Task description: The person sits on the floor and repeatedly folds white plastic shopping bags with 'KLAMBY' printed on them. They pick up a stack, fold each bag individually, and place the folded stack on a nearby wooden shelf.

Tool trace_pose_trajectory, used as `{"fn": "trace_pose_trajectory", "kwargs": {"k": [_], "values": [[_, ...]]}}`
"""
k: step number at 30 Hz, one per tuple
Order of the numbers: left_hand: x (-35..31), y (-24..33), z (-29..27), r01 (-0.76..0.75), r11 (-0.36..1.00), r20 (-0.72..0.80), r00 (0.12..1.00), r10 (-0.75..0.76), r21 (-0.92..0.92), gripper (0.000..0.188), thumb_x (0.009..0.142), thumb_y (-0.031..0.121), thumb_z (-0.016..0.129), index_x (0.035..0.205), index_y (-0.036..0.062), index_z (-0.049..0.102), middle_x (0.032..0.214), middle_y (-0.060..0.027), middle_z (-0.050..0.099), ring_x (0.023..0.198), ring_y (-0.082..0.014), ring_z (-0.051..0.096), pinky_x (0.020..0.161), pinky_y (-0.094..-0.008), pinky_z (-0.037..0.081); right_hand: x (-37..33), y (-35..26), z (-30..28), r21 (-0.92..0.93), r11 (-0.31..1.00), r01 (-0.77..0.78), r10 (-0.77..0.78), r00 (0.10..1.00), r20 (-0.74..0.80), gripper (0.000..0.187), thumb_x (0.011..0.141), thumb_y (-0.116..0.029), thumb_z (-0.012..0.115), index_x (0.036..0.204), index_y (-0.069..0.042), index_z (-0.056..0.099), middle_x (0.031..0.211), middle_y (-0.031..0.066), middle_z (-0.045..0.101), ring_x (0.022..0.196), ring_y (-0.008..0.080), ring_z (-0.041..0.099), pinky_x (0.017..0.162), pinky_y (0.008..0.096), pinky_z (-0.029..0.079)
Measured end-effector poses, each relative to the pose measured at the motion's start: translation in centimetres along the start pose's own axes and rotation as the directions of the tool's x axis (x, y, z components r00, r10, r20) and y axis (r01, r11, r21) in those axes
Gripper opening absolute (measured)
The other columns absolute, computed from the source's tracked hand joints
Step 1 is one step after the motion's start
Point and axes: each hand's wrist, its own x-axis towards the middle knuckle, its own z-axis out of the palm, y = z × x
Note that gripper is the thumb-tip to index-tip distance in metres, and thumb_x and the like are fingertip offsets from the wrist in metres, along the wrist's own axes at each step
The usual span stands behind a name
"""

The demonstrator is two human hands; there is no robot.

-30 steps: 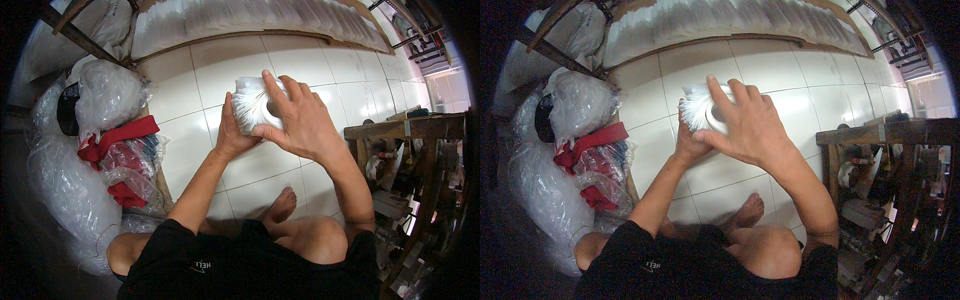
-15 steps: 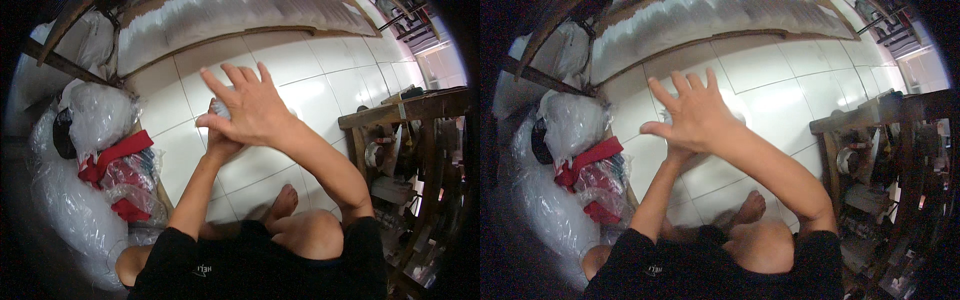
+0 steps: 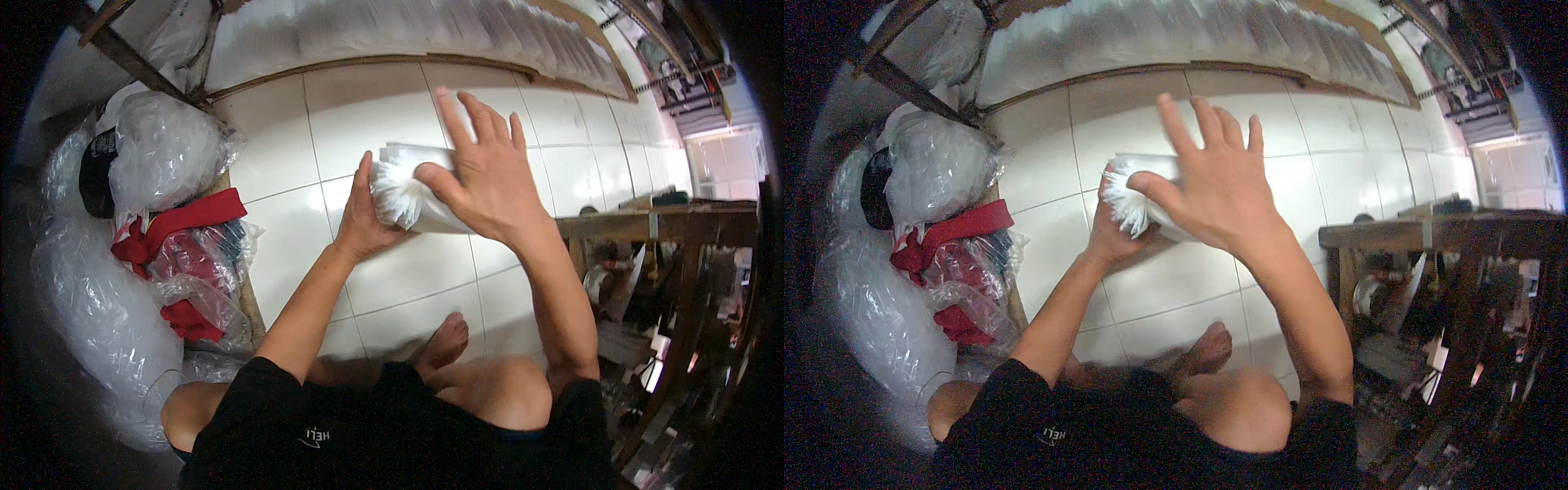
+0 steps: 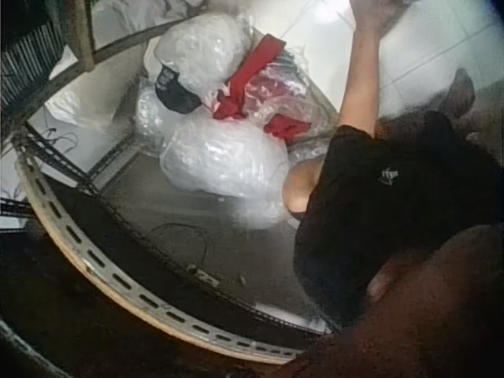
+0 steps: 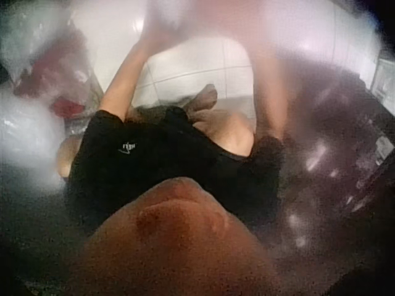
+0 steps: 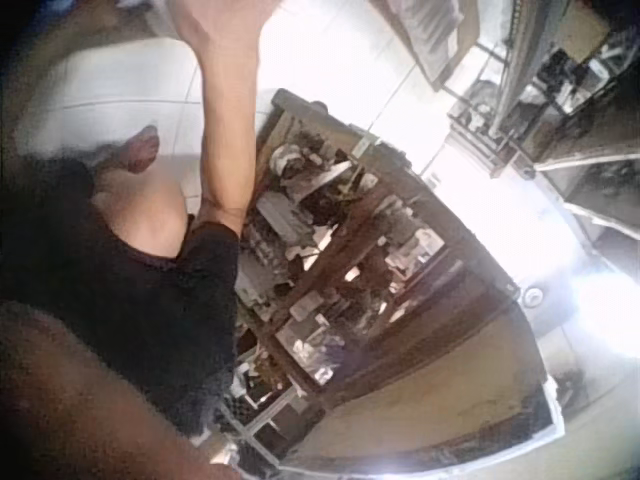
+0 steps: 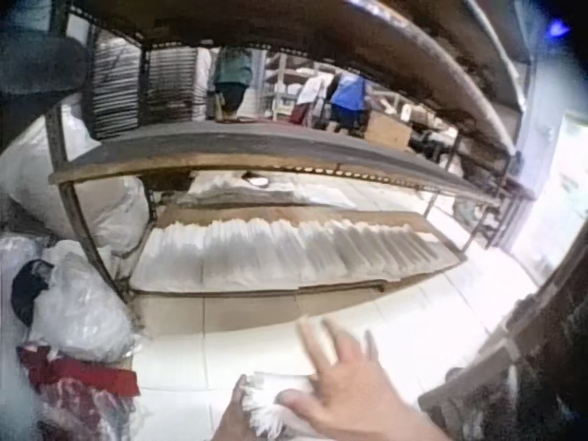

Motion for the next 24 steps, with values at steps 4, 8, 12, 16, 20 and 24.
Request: {"fn": "trace_pose_trajectory", "kwargs": {"k": [4, 8, 12, 16, 20, 24], "values": [[-0.6, 0.2, -1.3, 0.01, 0.999, -0.069, 0.998, -0.006, 0.048, 0.138, 0.051, 0.021, 0.095, 0.152, 0.0093, 0.002, 0.145, -0.0207, 0.034, 0.129, -0.0391, 0.044, 0.107, -0.0452, 0.041, 0.9, -0.5, -3.6, 0.188, 0.979, 0.073, -0.036, 0.98, -0.196, 0.095, 0.082, -0.065, 0.058, 0.15, -0.005, 0.03, 0.142, 0.0304, 0.041, 0.132, 0.0435, 0.039, 0.111, 0.0596, 0.021], [0.0, 0.5, -0.1, -0.035, 0.999, -0.083, 0.996, 0.038, 0.03, 0.136, 0.052, 0.02, 0.094, 0.151, 0.0085, 0.002, 0.143, -0.0211, 0.036, 0.126, -0.0404, 0.046, 0.107, -0.046, 0.041, 1.2, -2.2, 0.0, 0.048, 0.993, 0.105, -0.102, 0.993, -0.067, 0.092, 0.082, -0.067, 0.058, 0.148, -0.007, 0.035, 0.133, 0.0302, 0.047, 0.127, 0.043, 0.044, 0.107, 0.06, 0.024], [-0.5, -0.1, -0.8, 0.006, 0.999, -0.099, 0.995, -0.01, -0.04, 0.133, 0.054, 0.02, 0.094, 0.151, 0.0071, 0.003, 0.138, -0.021, 0.043, 0.123, -0.0405, 0.048, 0.106, -0.046, 0.041, 4.4, -2.9, -7.2, 0.202, 0.942, 0.269, -0.207, 0.937, -0.282, 0.081, 0.087, -0.057, 0.052, 0.146, -0.004, 0.036, 0.136, 0.026, 0.048, 0.129, 0.043, 0.041, 0.111, 0.0567, 0.024], [0.2, 0.8, -0.1, 0.049, 0.993, -0.007, 0.999, -0.05, -0.105, 0.133, 0.054, 0.024, 0.093, 0.151, 0.0068, 0.004, 0.14, -0.0214, 0.042, 0.126, -0.0397, 0.047, 0.107, -0.0462, 0.041, 3.9, -2.6, 1.1, 0.236, 0.964, -0.126, 0.046, 0.947, 0.319, 0.091, 0.086, -0.071, 0.047, 0.149, -0.007, 0.034, 0.134, 0.0265, 0.049, 0.13, 0.0426, 0.042, 0.115, 0.0591, 0.014], [0.3, -0.1, -0.6, 0.096, 0.992, 0.0, 0.995, -0.096, -0.084, 0.138, 0.055, 0.032, 0.094, 0.151, 0.0047, -0.001, 0.145, -0.0179, 0.038, 0.133, -0.0327, 0.042, 0.113, -0.0412, 0.034, 6.8, -2.0, -2.5, 0.148, 0.972, 0.182, -0.144, 0.961, -0.237, 0.085, 0.088, -0.067, 0.049, 0.144, -0.004, 0.04, 0.126, 0.0263, 0.055, 0.122, 0.0419, 0.049, 0.107, 0.0601, 0.027], [0.1, 1.2, -0.9, 0.083, 0.995, 0.005, 0.997, -0.083, 0.046, 0.137, 0.056, 0.035, 0.093, 0.151, 0.0055, -0.001, 0.144, -0.0214, 0.037, 0.134, -0.0357, 0.039, 0.113, -0.0432, 0.033, 6.5, -2.9, -4.1, 0.144, 0.963, 0.23, -0.179, 0.937, -0.299, 0.082, 0.088, -0.064, 0.05, 0.142, -0.003, 0.041, 0.124, 0.0287, 0.055, 0.123, 0.0439, 0.049, 0.108, 0.0618, 0.026]]}}
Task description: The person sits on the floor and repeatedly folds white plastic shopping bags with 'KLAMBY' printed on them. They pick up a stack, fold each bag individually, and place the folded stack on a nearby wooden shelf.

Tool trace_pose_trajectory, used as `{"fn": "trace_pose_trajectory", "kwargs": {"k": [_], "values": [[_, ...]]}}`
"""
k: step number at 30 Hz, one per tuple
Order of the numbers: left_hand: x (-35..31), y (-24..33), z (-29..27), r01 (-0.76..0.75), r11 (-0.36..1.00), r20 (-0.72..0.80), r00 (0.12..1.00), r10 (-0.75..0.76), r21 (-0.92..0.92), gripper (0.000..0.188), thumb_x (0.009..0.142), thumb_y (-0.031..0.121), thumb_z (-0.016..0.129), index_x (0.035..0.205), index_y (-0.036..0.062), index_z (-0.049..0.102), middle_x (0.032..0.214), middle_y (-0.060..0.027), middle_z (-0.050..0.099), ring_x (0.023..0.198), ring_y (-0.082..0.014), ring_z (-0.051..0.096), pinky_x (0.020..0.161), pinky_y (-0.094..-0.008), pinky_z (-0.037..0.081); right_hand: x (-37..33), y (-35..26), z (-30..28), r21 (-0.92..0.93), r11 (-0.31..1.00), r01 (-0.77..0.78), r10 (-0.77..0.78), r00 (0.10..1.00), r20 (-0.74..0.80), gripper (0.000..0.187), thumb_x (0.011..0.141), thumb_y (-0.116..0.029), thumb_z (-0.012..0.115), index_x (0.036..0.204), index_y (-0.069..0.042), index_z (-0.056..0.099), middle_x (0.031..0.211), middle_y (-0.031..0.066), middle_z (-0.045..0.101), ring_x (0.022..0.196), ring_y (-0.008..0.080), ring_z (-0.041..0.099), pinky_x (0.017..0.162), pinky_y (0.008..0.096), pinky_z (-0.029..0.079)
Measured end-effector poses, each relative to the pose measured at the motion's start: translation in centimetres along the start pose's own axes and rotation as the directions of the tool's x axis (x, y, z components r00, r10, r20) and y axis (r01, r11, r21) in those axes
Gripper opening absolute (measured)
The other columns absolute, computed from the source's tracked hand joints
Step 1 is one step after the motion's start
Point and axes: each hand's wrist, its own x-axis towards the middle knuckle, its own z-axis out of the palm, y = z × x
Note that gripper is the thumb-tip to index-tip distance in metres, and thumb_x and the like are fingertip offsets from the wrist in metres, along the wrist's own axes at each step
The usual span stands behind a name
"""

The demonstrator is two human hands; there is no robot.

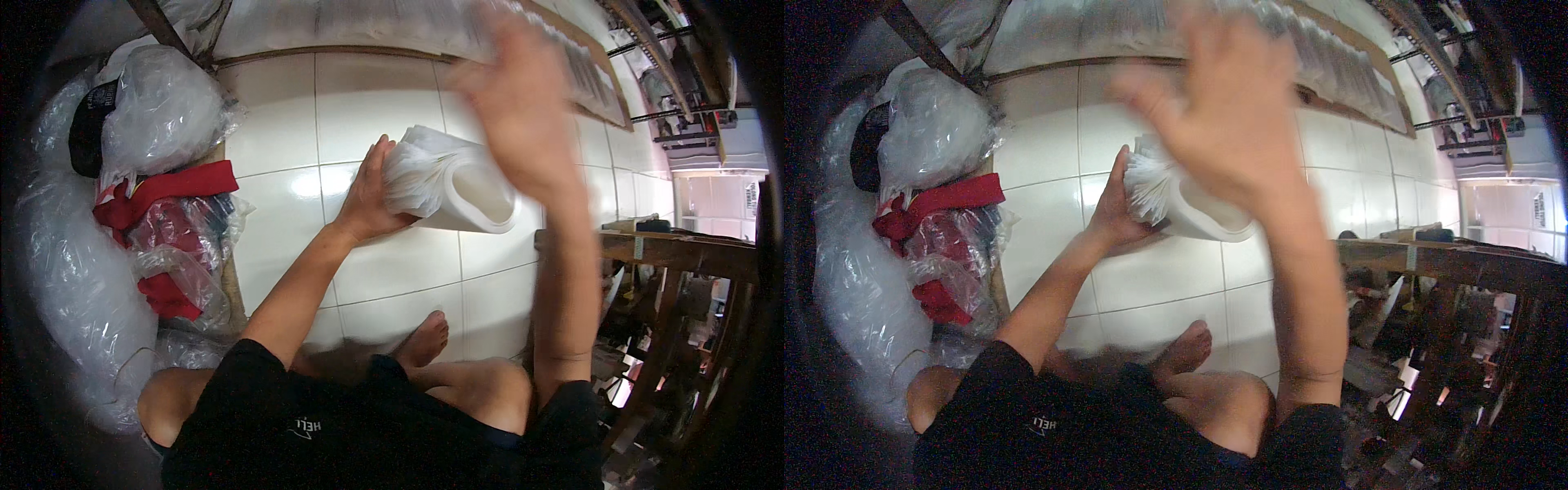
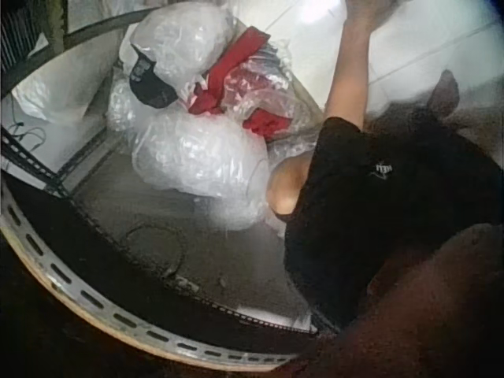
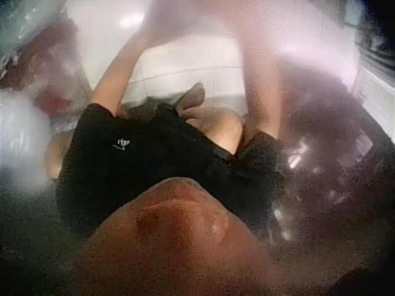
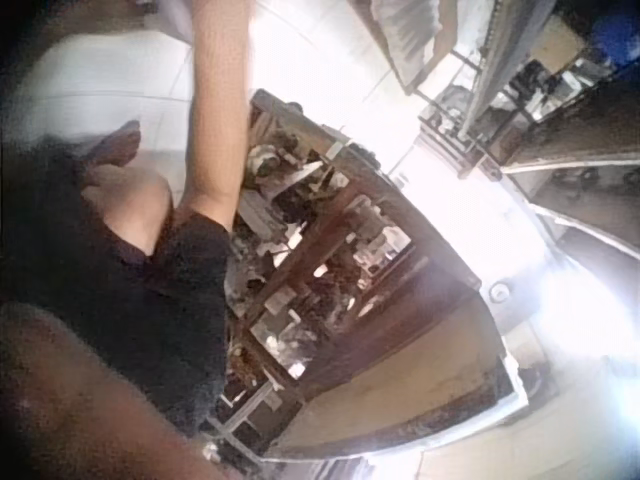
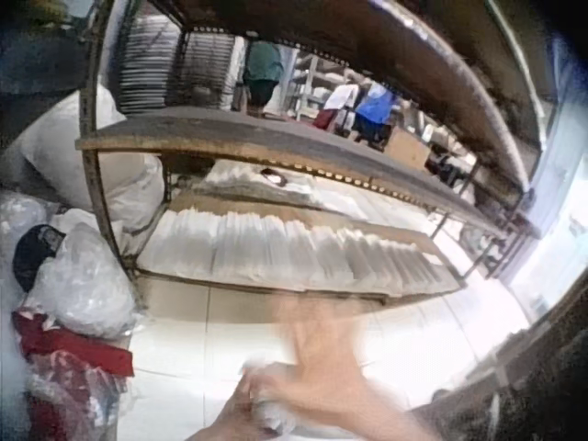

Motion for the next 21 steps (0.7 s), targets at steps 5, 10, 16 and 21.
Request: {"fn": "trace_pose_trajectory", "kwargs": {"k": [5, 10, 16, 21], "values": [[0.5, -1.4, 0.9, -0.014, 0.988, -0.021, 1.0, 0.011, -0.151, 0.135, 0.056, 0.035, 0.093, 0.152, 0.0112, 0.0, 0.142, -0.0225, 0.038, 0.131, -0.0409, 0.04, 0.11, -0.048, 0.037, -2.2, 1.7, 3.5, 0.017, 0.998, -0.064, 0.059, 0.98, 0.189, 0.08, 0.09, -0.062, 0.05, 0.144, -0.004, 0.039, 0.134, 0.0268, 0.048, 0.131, 0.0425, 0.04, 0.113, 0.0598, 0.019], [-0.4, -1.2, -0.1, -0.034, 0.994, -0.03, 0.999, 0.031, -0.101, 0.137, 0.057, 0.033, 0.093, 0.152, 0.0143, -0.003, 0.141, -0.0217, 0.04, 0.13, -0.0402, 0.043, 0.108, -0.0492, 0.039, -2.1, 0.9, -2.9, 0.19, 0.978, -0.088, 0.088, 0.996, 0.009, 0.074, 0.089, -0.055, 0.055, 0.141, -0.002, 0.043, 0.133, 0.0264, 0.049, 0.124, 0.0422, 0.044, 0.108, 0.0549, 0.028], [0.8, -0.4, -0.1, -0.022, 0.996, 0.053, 0.998, 0.026, -0.088, 0.136, 0.058, 0.028, 0.093, 0.153, 0.0118, -0.003, 0.144, -0.0222, 0.037, 0.13, -0.0404, 0.042, 0.11, -0.0487, 0.038, -5.2, 2.1, 1.1, -0.043, 0.994, -0.099, 0.106, 0.968, 0.23, 0.086, 0.079, -0.047, 0.066, 0.147, -0.005, 0.034, 0.139, 0.0293, 0.041, 0.131, 0.0438, 0.037, 0.114, 0.0594, 0.017], [0.2, -1.0, -0.1, -0.021, 0.995, 0.006, 1.0, 0.022, -0.099, 0.133, 0.059, 0.028, 0.092, 0.153, 0.0143, -0.001, 0.144, -0.02, 0.038, 0.13, -0.0397, 0.042, 0.109, -0.0487, 0.039, -3.3, 1.1, -4.1, 0.388, 0.919, -0.073, 0.105, 0.993, -0.06, 0.095, 0.075, -0.045, 0.065, 0.149, 0.001, 0.027, 0.143, 0.0305, 0.038, 0.137, 0.0408, 0.033, 0.116, 0.0499, 0.019]]}}
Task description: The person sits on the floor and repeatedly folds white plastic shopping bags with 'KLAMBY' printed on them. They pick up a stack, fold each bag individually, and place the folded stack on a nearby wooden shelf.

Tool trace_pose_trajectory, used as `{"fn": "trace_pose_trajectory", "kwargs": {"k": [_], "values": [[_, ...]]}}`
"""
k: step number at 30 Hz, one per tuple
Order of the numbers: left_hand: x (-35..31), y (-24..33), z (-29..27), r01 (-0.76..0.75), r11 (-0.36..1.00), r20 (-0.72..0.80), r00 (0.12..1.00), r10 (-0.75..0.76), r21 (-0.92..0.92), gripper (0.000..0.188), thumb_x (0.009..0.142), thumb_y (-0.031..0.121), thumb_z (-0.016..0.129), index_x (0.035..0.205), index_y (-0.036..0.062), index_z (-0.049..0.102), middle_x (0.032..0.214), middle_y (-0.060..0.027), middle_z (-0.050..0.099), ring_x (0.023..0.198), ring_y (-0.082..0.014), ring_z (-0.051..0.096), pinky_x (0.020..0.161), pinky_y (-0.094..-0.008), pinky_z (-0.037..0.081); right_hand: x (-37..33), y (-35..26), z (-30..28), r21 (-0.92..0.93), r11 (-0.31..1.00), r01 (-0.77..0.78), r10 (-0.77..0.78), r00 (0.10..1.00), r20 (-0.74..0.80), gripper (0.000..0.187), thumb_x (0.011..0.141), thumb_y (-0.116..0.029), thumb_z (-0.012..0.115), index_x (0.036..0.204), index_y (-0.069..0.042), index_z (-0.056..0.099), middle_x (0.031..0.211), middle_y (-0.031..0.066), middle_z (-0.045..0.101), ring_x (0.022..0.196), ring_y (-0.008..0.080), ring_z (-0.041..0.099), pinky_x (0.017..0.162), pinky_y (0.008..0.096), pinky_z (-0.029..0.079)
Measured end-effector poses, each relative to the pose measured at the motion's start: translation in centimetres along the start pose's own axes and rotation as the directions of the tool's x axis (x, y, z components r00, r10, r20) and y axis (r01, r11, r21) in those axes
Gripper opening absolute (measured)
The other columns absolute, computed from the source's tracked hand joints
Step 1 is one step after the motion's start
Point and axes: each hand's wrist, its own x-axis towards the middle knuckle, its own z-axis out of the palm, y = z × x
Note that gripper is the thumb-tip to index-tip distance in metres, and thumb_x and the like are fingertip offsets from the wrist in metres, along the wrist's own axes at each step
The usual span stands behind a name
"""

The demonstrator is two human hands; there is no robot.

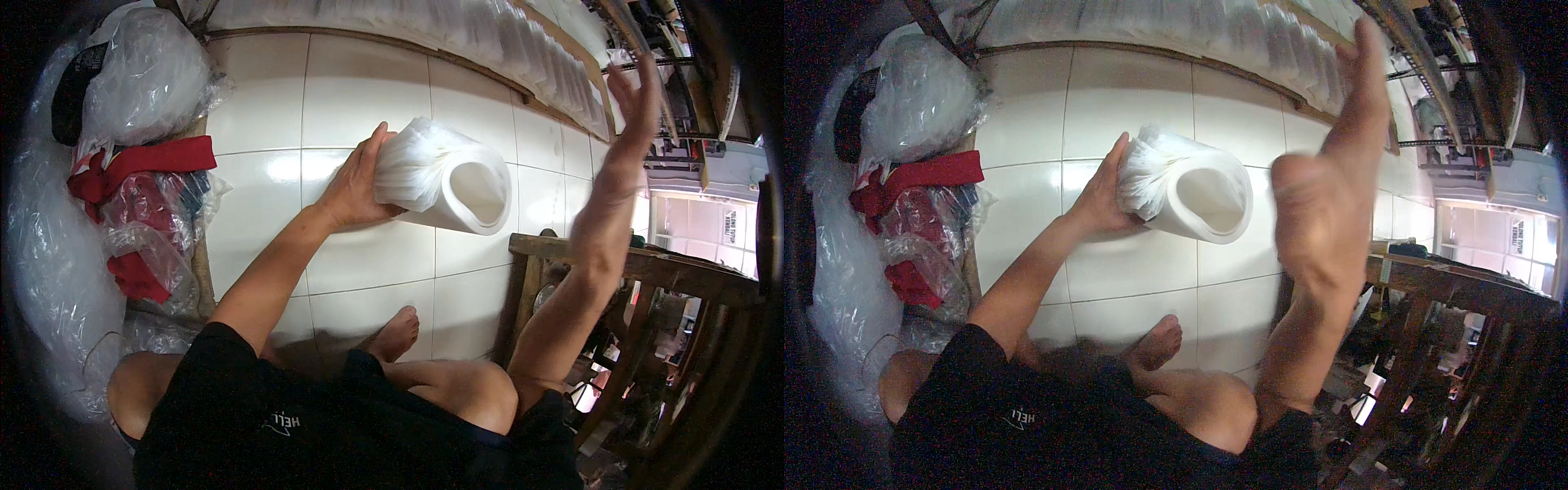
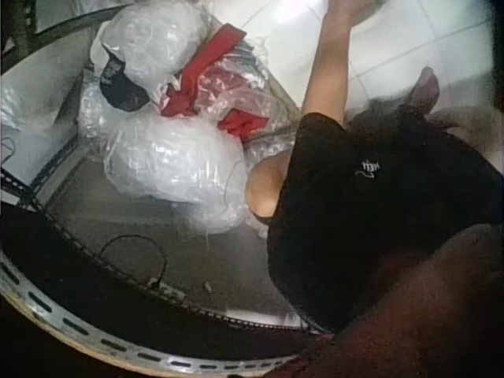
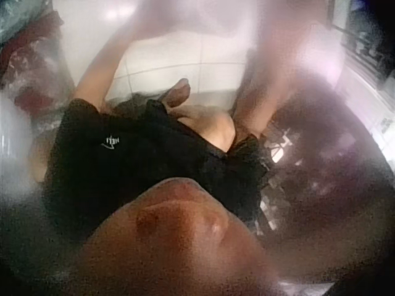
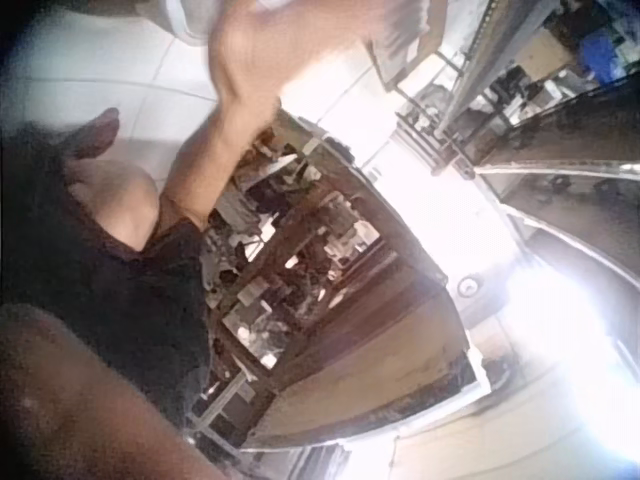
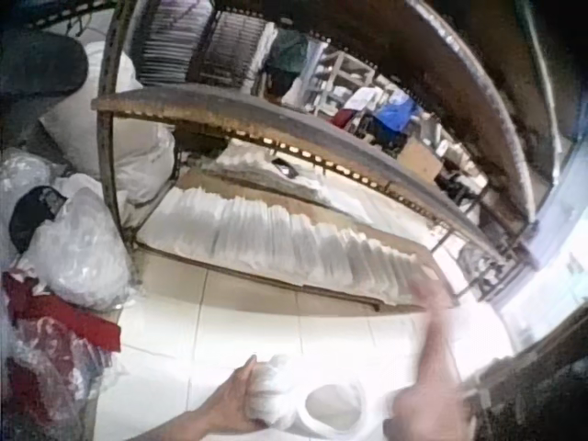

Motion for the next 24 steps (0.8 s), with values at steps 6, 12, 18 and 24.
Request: {"fn": "trace_pose_trajectory", "kwargs": {"k": [6, 12, 18, 24], "values": [[1.1, 0.5, 0.4, -0.027, 1.0, 0.052, 0.998, 0.026, 0.001, 0.131, 0.059, 0.031, 0.092, 0.153, 0.0134, 0.002, 0.139, -0.0217, 0.042, 0.128, -0.0402, 0.044, 0.109, -0.0492, 0.039, -3.3, 3.2, 2.6, -0.469, 0.878, 0.095, 0.037, 0.964, 0.263, 0.107, 0.077, -0.071, 0.058, 0.15, 0.0, 0.026, 0.141, 0.0307, 0.039, 0.134, 0.0427, 0.037, 0.113, 0.0526, 0.02], [0.5, -0.2, 0.0, -0.039, 0.998, 0.016, 0.999, 0.039, 0.039, 0.13, 0.059, 0.03, 0.091, 0.152, 0.0118, 0.003, 0.139, -0.0231, 0.042, 0.128, -0.0416, 0.044, 0.109, -0.0495, 0.039, 0.6, 1.5, 2.1, -0.341, 0.89, 0.301, -0.316, 0.949, 0.014, 0.103, 0.08, -0.07, 0.056, 0.149, 0.001, 0.029, 0.136, 0.0266, 0.046, 0.125, 0.0417, 0.044, 0.109, 0.0551, 0.025], [0.9, 0.3, 0.5, -0.032, 0.999, 0.072, 0.997, 0.035, -0.044, 0.128, 0.059, 0.028, 0.091, 0.152, 0.0122, 0.004, 0.141, -0.0233, 0.039, 0.129, -0.0407, 0.043, 0.109, -0.0489, 0.038, -1.7, 3.3, 6.5, -0.431, 0.902, 0.012, 0.122, 0.952, 0.281, 0.094, 0.081, -0.061, 0.06, 0.151, -0.005, 0.028, 0.138, 0.028, 0.044, 0.131, 0.0446, 0.04, 0.111, 0.0647, 0.018], [0.7, 0.0, 0.3, 0.012, 1.0, 0.006, 1.0, -0.012, -0.028, 0.117, 0.061, 0.023, 0.088, 0.15, 0.0152, 0.012, 0.142, -0.0215, 0.039, 0.129, -0.0398, 0.043, 0.109, -0.0471, 0.039, -0.4, 2.5, 6.4, -0.475, 0.869, 0.14, -0.106, 0.99, 0.098, 0.089, 0.084, -0.056, 0.059, 0.151, -0.007, 0.027, 0.139, 0.0292, 0.043, 0.133, 0.0449, 0.037, 0.111, 0.0668, 0.016]]}}
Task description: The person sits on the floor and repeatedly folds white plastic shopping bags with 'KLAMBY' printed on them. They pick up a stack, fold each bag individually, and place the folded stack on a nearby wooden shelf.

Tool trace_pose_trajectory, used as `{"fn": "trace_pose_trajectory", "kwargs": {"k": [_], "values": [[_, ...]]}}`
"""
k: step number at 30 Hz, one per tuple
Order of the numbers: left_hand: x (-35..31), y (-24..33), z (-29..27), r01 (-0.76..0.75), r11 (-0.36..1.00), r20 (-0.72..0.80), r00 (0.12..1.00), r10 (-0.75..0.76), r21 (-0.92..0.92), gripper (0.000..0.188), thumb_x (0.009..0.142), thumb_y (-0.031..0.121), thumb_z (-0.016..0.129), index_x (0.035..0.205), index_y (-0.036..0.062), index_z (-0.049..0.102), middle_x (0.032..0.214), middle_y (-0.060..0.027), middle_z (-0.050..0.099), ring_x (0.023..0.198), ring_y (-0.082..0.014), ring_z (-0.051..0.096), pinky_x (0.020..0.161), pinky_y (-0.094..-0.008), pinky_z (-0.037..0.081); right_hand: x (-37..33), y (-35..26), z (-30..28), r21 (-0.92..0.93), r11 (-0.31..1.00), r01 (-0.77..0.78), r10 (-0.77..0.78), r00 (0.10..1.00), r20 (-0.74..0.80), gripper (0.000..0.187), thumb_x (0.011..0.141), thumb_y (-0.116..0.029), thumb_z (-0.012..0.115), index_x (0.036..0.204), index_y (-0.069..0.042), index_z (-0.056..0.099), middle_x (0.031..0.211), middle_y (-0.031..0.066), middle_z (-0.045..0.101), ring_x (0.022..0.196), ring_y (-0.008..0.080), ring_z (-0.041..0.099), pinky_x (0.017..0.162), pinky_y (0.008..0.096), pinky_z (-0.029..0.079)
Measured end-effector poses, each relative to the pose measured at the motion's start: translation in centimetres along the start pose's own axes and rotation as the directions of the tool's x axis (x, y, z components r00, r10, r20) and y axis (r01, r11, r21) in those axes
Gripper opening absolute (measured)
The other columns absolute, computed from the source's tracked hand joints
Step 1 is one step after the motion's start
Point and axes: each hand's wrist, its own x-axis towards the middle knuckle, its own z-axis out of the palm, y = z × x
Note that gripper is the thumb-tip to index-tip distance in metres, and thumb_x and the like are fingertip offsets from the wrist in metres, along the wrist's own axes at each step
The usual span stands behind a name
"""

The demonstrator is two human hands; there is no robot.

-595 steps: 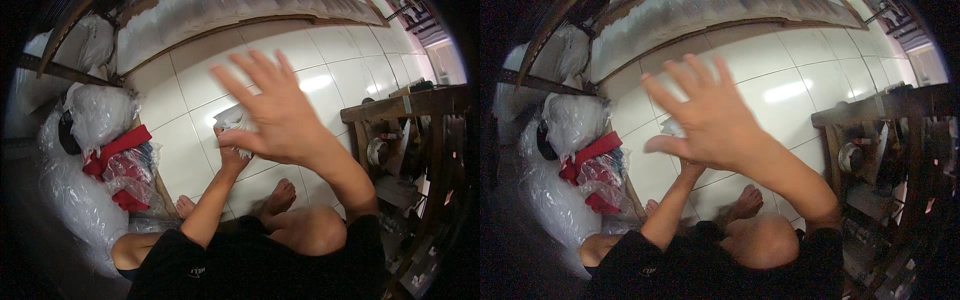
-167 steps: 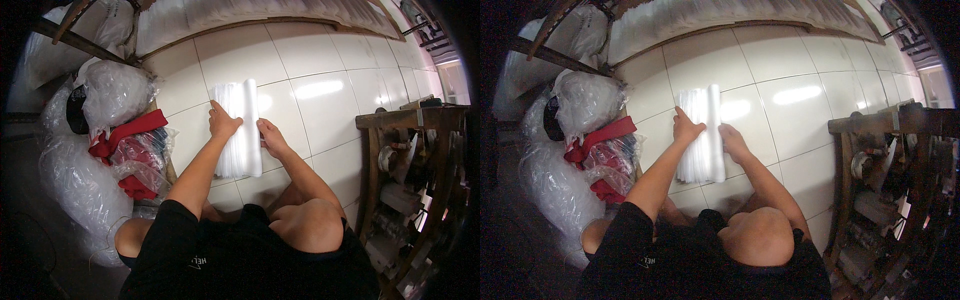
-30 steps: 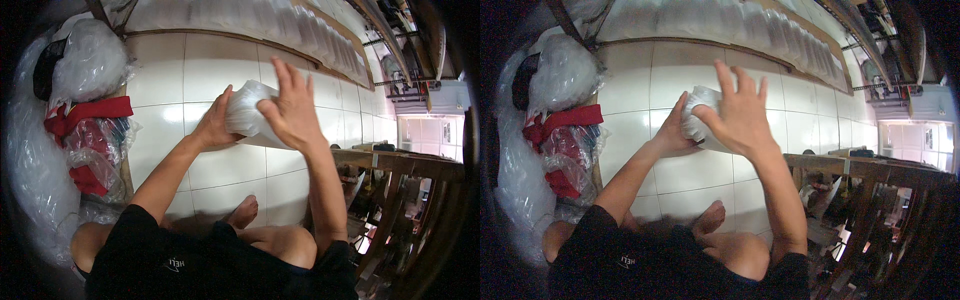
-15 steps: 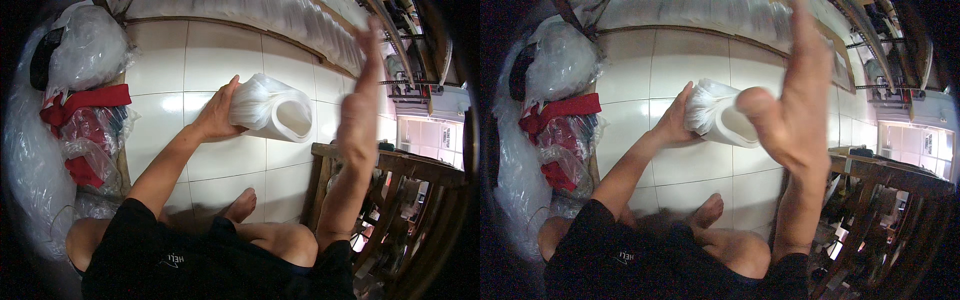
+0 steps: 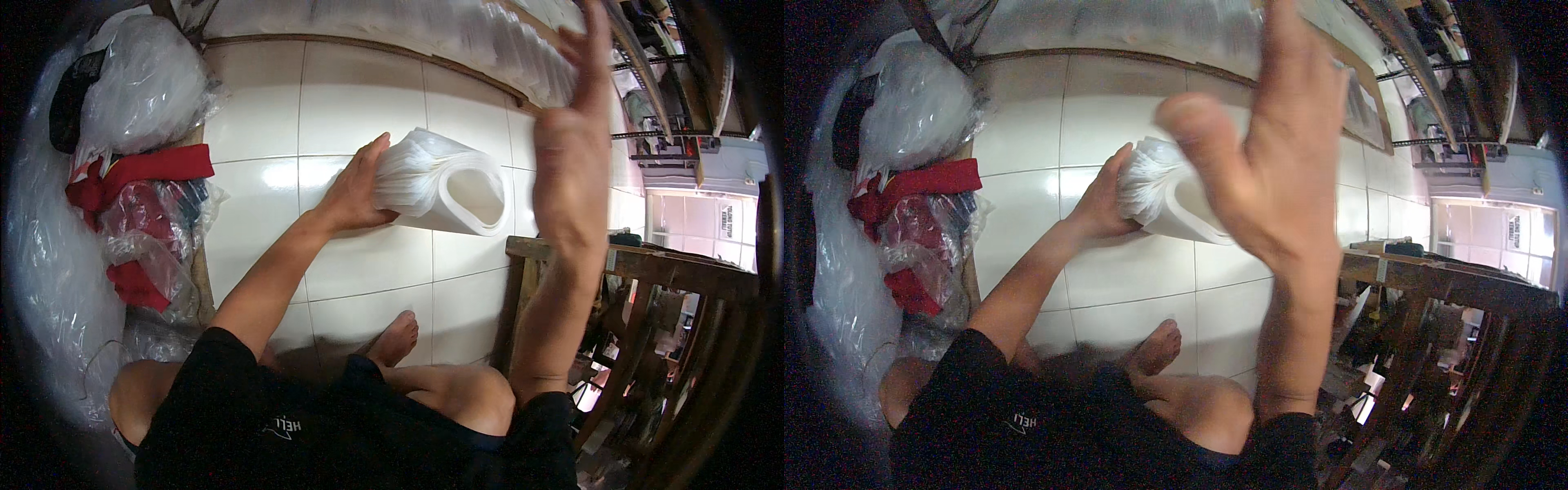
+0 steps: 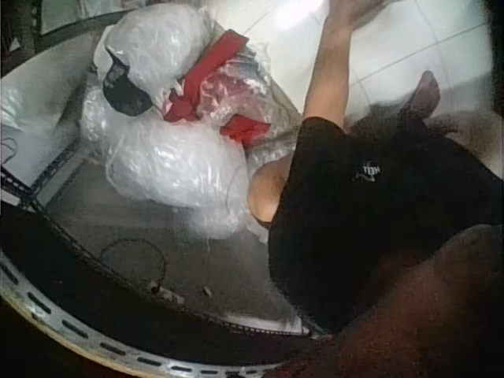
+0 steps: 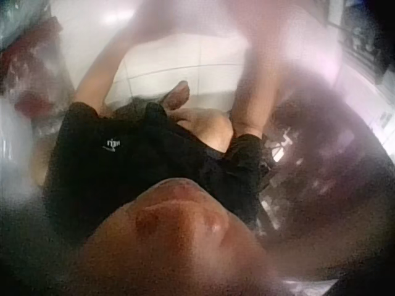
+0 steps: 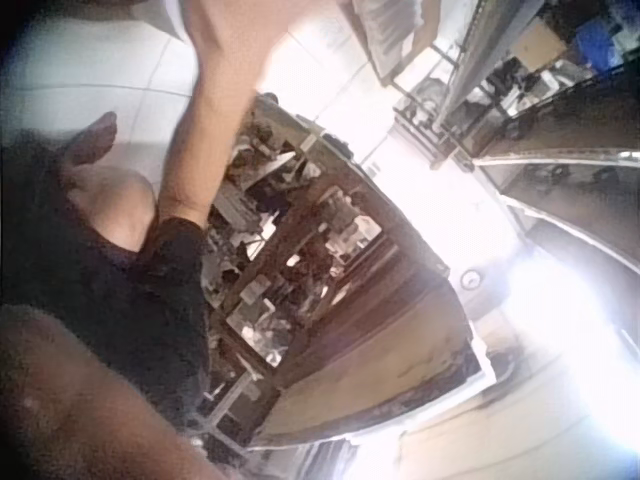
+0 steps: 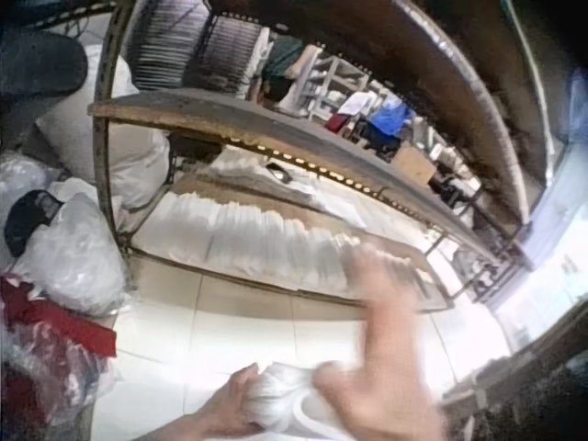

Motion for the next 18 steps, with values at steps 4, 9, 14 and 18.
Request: {"fn": "trace_pose_trajectory", "kwargs": {"k": [4, 9, 14, 18], "values": [[0.2, -0.2, 1.5, 0.011, 0.997, 0.055, 0.998, -0.007, -0.073, 0.103, 0.059, 0.018, 0.086, 0.141, 0.0155, 0.024, 0.135, -0.0177, 0.042, 0.125, -0.0388, 0.045, 0.107, -0.0462, 0.042, -2.0, 0.4, 1.1, 0.055, 0.995, -0.081, 0.07, 0.981, 0.184, 0.084, 0.085, -0.049, 0.061, 0.151, -0.007, 0.029, 0.139, 0.0297, 0.043, 0.133, 0.0447, 0.038, 0.112, 0.0646, 0.016], [1.2, 0.4, 0.6, 0.036, 0.999, 0.072, 0.997, -0.034, -0.022, 0.09, 0.055, 0.012, 0.085, 0.129, 0.0134, 0.033, 0.123, -0.0137, 0.047, 0.117, -0.0345, 0.051, 0.1, -0.0427, 0.046, -5.7, 1.0, -3.1, 0.347, 0.852, -0.393, 0.368, 0.92, 0.138, 0.069, 0.09, -0.036, 0.057, 0.144, 0.0, 0.035, 0.132, 0.0248, 0.048, 0.127, 0.0358, 0.045, 0.112, 0.0517, 0.025], [0.7, 0.3, 2.8, 0.106, 0.988, -0.003, 0.994, -0.107, -0.114, 0.08, 0.056, 0.01, 0.084, 0.124, 0.0096, 0.041, 0.115, -0.0134, 0.054, 0.109, -0.0353, 0.056, 0.093, -0.0419, 0.048, -23.7, 0.6, 4.0, 0.592, 0.421, -0.687, 0.764, 0.62, 0.177, 0.063, 0.087, -0.016, 0.064, 0.139, 0.005, 0.036, 0.128, 0.0204, 0.049, 0.123, 0.0283, 0.048, 0.103, 0.0381, 0.038], [-1.0, 1.5, 4.9, 0.023, 0.977, -0.116, 0.992, -0.049, -0.214, 0.069, 0.057, 0.008, 0.082, 0.117, 0.0067, 0.048, 0.105, -0.0148, 0.06, 0.098, -0.0358, 0.06, 0.086, -0.0416, 0.05, -21.7, -5.5, 8.7, 0.635, 0.416, -0.651, 0.774, 0.62, 0.128, 0.072, 0.081, -0.007, 0.067, 0.141, 0.006, 0.029, 0.134, 0.0213, 0.043, 0.128, 0.0338, 0.044, 0.106, 0.0445, 0.04]]}}
